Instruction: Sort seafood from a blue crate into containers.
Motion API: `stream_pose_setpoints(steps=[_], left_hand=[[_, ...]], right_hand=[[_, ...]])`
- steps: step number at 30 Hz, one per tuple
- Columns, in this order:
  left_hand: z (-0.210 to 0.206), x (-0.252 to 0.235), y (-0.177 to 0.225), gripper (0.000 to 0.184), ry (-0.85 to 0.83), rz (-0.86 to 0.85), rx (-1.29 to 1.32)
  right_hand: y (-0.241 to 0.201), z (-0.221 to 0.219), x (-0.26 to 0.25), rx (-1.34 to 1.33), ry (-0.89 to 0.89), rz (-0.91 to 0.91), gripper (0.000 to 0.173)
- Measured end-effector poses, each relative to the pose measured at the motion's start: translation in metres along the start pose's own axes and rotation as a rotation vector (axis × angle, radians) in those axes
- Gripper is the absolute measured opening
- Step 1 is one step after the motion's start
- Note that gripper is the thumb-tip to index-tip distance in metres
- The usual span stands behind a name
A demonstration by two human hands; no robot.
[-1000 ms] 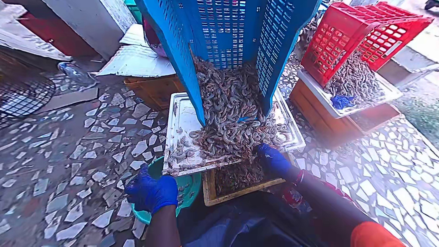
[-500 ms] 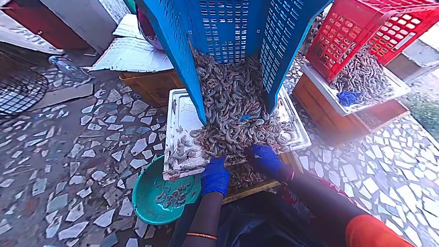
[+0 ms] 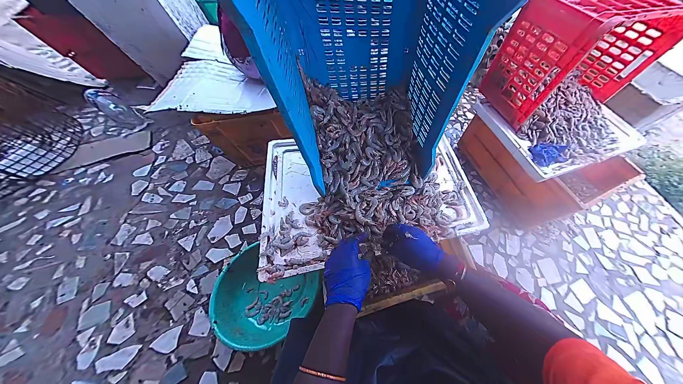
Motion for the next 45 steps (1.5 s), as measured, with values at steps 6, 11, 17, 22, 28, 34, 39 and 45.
stream_pose_setpoints(steps=[6, 11, 17, 22, 28, 34, 39, 45], left_hand=[[-0.011, -0.005, 0.019, 0.070, 0.100, -0.171, 0.183], [-0.015, -0.002, 0.032, 0.070, 0.141, -0.275, -0.237], [0.004, 0.002, 0.005, 0.042, 0.310, -0.005, 0.278], [0.003, 0.001, -0.008, 0.068, 0.189, -0.235, 0.327], [0.005, 0.006, 0.008, 0.043, 0.072, -0.114, 0.085], [0.003, 0.009, 0.001, 0.037, 0.269, -0.240, 0.788], [0.003, 0.016, 0.006, 0.036, 0.415, -0.191, 1.091], [0.053, 0.040, -0.051, 0.038, 0.045, 0.279, -0.154]], right_hand=[[-0.001, 0.013, 0.016, -0.270, -0.124, -0.030, 0.031], [0.002, 0.022, 0.017, -0.199, -0.088, -0.027, 0.031], [0.007, 0.021, 0.020, -0.177, 0.100, 0.190, 0.029], [0.016, 0.020, 0.017, -0.506, -0.029, 0.204, 0.025], [0.006, 0.015, 0.029, -0.633, -0.184, 0.163, 0.021], [0.001, 0.011, 0.020, -0.014, -0.007, 0.236, 0.044], [-0.018, -0.010, 0.031, -0.081, 0.371, 0.531, 0.029], [-0.007, -0.014, 0.013, 0.400, 0.114, 0.188, 0.040]])
Point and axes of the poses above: each hand's wrist, its own x-axis away from the middle knuckle, its own z-axis out of the back of the hand, y = z × x, the point moved 5 cm from there along -x, towards the middle knuckle, and after that the axes turned 15 degrees about -z, right-handed, at the moved point
